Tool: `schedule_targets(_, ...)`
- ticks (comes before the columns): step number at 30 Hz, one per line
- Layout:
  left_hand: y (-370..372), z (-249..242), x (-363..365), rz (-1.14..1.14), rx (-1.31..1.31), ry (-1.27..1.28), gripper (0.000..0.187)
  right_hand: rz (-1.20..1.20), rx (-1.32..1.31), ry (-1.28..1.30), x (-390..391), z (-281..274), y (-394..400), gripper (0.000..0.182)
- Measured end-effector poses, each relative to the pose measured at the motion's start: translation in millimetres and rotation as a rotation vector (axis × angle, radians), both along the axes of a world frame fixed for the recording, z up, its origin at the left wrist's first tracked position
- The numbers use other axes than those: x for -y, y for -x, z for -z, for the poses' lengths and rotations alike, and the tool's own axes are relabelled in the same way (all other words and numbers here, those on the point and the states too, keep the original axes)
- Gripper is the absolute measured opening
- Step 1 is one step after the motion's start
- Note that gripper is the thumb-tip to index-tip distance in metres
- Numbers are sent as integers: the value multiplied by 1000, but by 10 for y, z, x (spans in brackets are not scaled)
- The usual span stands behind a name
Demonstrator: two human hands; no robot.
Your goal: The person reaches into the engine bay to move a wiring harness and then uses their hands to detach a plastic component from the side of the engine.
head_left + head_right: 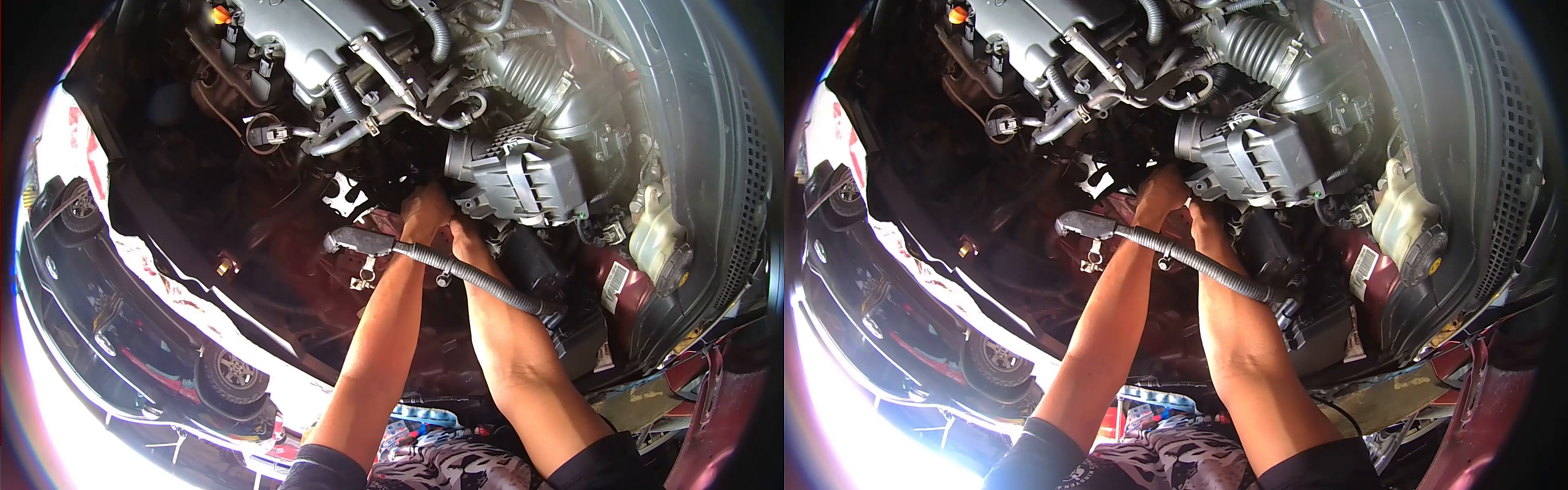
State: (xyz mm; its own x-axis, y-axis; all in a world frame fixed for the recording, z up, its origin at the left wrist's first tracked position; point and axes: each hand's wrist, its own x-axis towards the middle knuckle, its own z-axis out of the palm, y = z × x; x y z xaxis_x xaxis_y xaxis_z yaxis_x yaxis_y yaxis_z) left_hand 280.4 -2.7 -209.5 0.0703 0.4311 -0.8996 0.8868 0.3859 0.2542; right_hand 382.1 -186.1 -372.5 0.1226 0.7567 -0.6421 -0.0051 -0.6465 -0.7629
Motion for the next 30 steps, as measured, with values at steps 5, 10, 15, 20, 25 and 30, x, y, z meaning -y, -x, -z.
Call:
schedule_targets(5, -8, -34, -18, 8, -7, 9, 46, -71, 197, 6, 136, 230, 25, 37)
schedule_targets(10, -4, -73, -25, -15, -2, 4, 47, -59, 212, 90, -13, -25, 6, 37)
schedule_targets(15, -9, -110, -53, -11, -12, 30, 46, -16, 141, 112, -168, -312, -7, 38)
schedule_targets(20, -11, -36, -29, 9, -22, 44, 45, 64, 23, 88, -114, -232, 8, 39)
schedule_targets(25, 3, 26, 9, 11, -16, 25, 44, 204, -350, -104, -9, -228, -46, 40)
schedule_targets(30, -12, -6, -17, 25, -8, 28, 43, -157, 265, 42, -13, 75, 30, 49)
